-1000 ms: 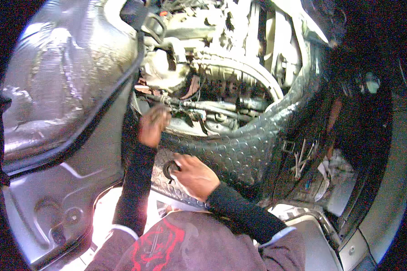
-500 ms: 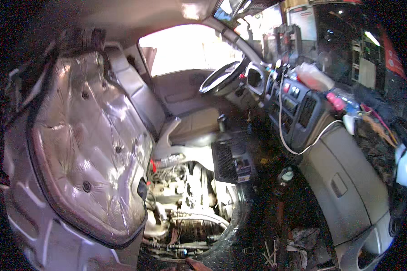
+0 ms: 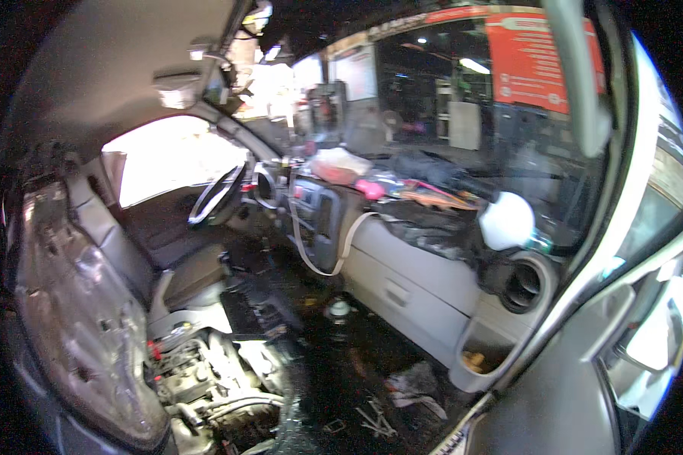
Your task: The person works inside a van's engine bay, using a wrench to tighten bolts on engine components and handling hoses and connectors. The person repeatedly reaches into the engine compartment, adjusts parts, and uses tools to secure connections.
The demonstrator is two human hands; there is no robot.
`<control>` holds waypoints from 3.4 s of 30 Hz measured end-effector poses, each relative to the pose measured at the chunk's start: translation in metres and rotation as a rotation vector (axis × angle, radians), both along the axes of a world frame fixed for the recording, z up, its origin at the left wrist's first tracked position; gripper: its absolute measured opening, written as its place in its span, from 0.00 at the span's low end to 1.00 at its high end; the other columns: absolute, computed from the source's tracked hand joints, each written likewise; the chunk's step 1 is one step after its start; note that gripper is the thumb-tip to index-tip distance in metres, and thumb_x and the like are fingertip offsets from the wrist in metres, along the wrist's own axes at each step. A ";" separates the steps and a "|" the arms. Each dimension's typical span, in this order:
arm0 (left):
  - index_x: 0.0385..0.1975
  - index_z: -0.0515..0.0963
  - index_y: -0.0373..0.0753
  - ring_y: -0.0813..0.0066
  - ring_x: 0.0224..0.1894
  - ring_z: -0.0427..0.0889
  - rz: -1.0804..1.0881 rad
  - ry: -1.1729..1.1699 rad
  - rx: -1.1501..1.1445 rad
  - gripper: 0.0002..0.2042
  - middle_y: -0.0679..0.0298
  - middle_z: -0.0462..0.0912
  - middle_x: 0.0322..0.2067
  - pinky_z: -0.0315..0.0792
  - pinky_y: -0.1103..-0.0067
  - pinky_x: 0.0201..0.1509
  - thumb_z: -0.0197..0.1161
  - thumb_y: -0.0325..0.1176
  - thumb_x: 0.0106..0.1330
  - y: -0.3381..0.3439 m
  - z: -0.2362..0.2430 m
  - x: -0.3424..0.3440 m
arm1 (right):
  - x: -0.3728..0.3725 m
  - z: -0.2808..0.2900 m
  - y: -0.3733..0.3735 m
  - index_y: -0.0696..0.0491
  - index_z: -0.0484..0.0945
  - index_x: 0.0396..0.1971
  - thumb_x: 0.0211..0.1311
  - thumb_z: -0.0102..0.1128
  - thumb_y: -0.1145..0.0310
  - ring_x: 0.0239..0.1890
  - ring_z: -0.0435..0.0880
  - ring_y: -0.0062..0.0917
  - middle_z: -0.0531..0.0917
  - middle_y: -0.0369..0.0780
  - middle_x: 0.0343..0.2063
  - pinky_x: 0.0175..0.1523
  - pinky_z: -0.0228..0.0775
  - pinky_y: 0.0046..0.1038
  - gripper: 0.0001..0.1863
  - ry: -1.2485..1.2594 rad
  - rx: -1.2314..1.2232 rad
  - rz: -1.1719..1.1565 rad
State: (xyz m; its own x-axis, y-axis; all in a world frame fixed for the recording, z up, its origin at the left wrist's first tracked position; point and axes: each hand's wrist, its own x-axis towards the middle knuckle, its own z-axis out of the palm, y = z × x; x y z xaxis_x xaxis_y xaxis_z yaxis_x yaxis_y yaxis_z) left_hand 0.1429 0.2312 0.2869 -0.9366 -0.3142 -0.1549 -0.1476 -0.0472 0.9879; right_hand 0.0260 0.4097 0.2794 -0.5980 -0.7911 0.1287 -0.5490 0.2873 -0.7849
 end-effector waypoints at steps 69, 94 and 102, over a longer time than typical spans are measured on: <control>0.63 0.66 0.35 0.51 0.57 0.72 1.303 -0.533 0.836 0.26 0.44 0.70 0.55 0.77 0.65 0.52 0.57 0.39 0.67 -0.170 -0.368 -0.159 | -0.186 -0.300 -0.331 0.58 0.85 0.33 0.54 0.56 0.72 0.39 0.87 0.43 0.86 0.51 0.34 0.44 0.80 0.38 0.11 0.121 0.506 0.657; 0.61 0.68 0.34 0.51 0.54 0.73 1.303 -0.535 0.846 0.26 0.44 0.72 0.54 0.78 0.64 0.50 0.58 0.41 0.65 -0.174 -0.381 -0.166 | -0.181 -0.320 -0.342 0.56 0.86 0.39 0.62 0.49 0.62 0.44 0.86 0.44 0.86 0.51 0.41 0.49 0.79 0.41 0.18 0.051 0.651 0.448; 0.60 0.68 0.34 0.51 0.54 0.74 1.309 -0.516 0.835 0.26 0.44 0.72 0.54 0.78 0.64 0.49 0.58 0.41 0.65 -0.184 -0.379 -0.165 | -0.168 -0.344 -0.358 0.55 0.86 0.41 0.61 0.51 0.64 0.46 0.86 0.41 0.86 0.47 0.44 0.50 0.79 0.39 0.17 -0.075 0.763 0.509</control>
